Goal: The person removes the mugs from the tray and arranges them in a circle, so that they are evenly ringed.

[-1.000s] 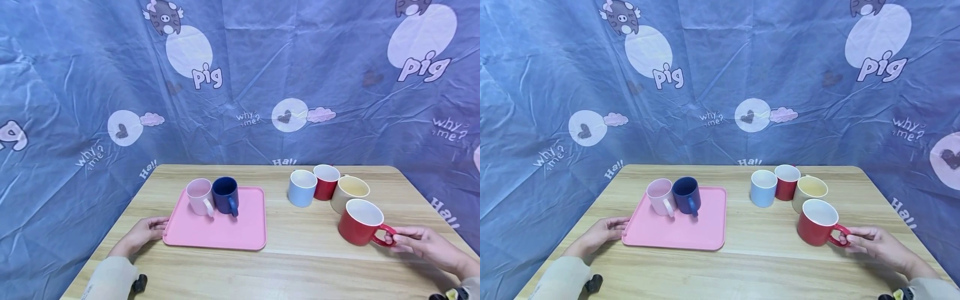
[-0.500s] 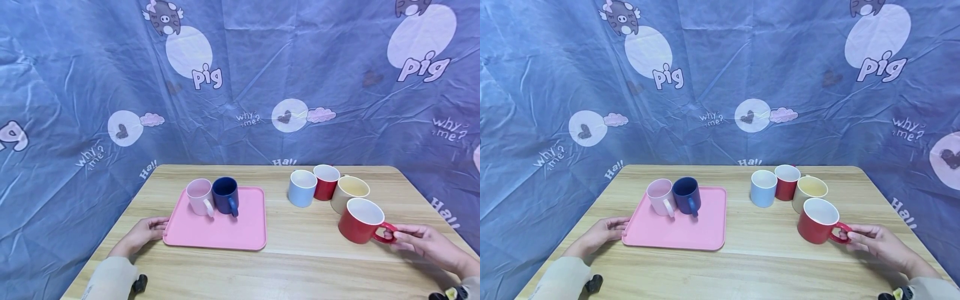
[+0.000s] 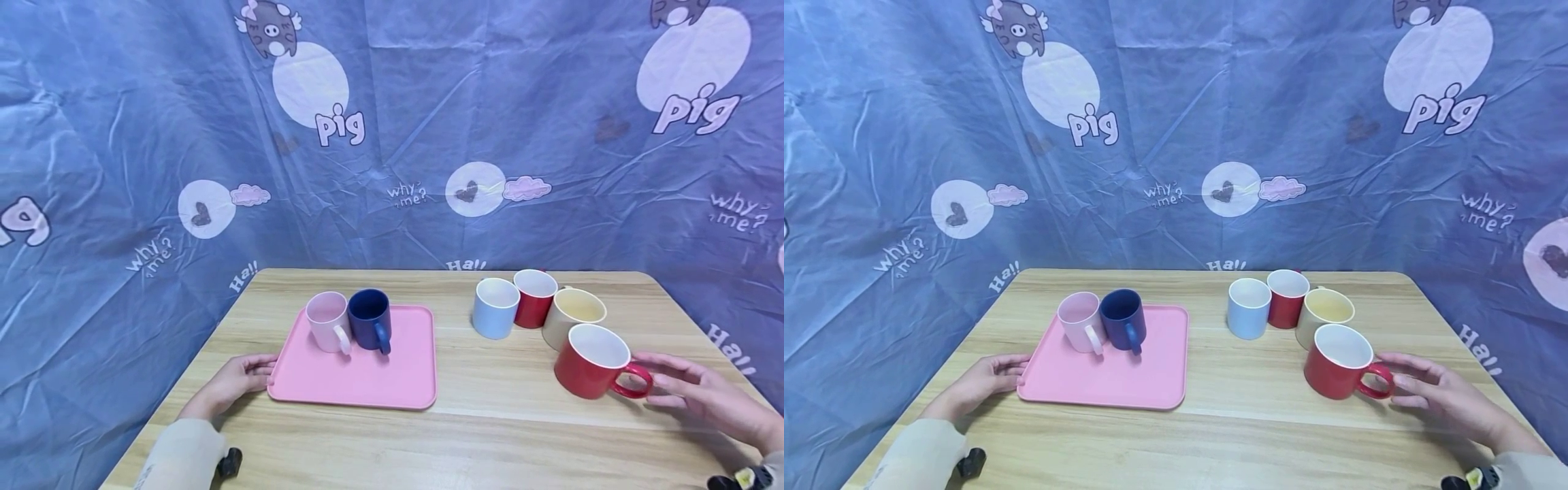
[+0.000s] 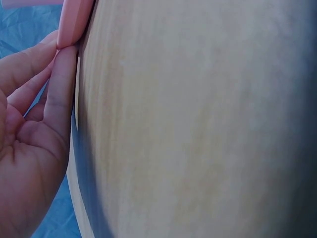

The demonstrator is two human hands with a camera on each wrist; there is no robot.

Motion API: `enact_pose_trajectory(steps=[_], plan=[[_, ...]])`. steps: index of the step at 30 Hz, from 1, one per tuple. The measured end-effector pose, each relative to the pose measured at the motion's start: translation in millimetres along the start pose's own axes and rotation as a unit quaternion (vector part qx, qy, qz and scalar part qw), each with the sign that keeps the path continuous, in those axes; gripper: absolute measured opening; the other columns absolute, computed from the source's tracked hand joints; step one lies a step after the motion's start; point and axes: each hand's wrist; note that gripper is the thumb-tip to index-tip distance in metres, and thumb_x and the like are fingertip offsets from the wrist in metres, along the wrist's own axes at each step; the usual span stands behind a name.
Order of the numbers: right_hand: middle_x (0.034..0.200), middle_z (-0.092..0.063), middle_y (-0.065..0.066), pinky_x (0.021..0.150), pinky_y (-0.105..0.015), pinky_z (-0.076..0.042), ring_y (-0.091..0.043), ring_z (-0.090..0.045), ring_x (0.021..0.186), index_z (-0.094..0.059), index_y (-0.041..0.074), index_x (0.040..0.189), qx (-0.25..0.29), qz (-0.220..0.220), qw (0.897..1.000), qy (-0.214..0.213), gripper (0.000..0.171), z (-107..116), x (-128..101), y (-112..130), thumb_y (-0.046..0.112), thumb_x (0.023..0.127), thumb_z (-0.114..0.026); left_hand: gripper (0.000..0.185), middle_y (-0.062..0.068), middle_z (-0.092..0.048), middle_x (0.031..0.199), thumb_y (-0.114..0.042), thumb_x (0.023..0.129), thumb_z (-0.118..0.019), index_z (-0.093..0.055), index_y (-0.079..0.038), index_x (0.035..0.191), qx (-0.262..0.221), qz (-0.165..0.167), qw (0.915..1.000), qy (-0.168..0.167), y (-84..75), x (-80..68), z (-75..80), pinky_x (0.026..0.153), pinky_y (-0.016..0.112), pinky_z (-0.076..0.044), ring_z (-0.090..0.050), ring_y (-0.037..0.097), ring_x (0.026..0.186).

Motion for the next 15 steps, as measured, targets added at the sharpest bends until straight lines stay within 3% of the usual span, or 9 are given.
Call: enact_pose_trajectory(steps=[3,7,10,15], plan=[[0.139,-0.051,-0.002,0.091,-0.042,-0.05,-0.019,-0.053,0.121,-0.037,0.011,0.146,-0.033,0.011,0.999,-0.008,0.058,2,3,8,-0.014,0.097,-0.02,0.057,0.031,-0.058,0.119,0.002,0.083,-0.069,-0.041,0.022,0.129,0.0,0.0,1.0,0.001,0.1,0.5,0.4,0.084,0.024,-0.053,-0.062,0.026,0.105],[0.141,-0.048,-0.005,0.093,-0.04,-0.049,-0.02,-0.049,0.124,-0.028,0.01,0.15,-0.019,0.034,0.999,0.01,0.059,6,9,20,-0.014,0.097,-0.015,0.057,0.031,-0.058,0.118,0.003,0.083,-0.069,-0.041,0.022,0.129,-0.002,0.0,1.0,0.001,-0.5,0.4,0.1,0.084,0.025,-0.053,-0.062,0.027,0.105],[0.143,-0.046,-0.004,0.095,-0.037,-0.048,-0.02,-0.048,0.125,-0.029,0.012,0.15,-0.011,0.037,0.999,0.017,0.06,8,14,31,-0.013,0.098,-0.014,0.057,0.031,-0.058,0.118,0.004,0.083,-0.068,-0.041,0.022,0.129,-0.003,0.001,1.0,0.002,-1.0,-0.1,-0.5,0.084,0.025,-0.053,-0.062,0.028,0.105],[0.143,-0.047,-0.004,0.093,-0.034,-0.049,-0.021,-0.05,0.124,-0.027,0.009,0.149,-0.052,0.063,0.997,-0.002,0.059,10,24,49,-0.016,0.097,-0.015,0.058,0.031,-0.058,0.118,0.003,0.082,-0.069,-0.04,0.022,0.129,-0.003,0.003,1.0,0.001,-2.5,-1.2,-0.9,0.084,0.025,-0.053,-0.062,0.029,0.105]])
Point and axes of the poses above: each hand's wrist, its own x-axis towards the middle knuckle, its own z-axis out of the back of the hand, y = z × x
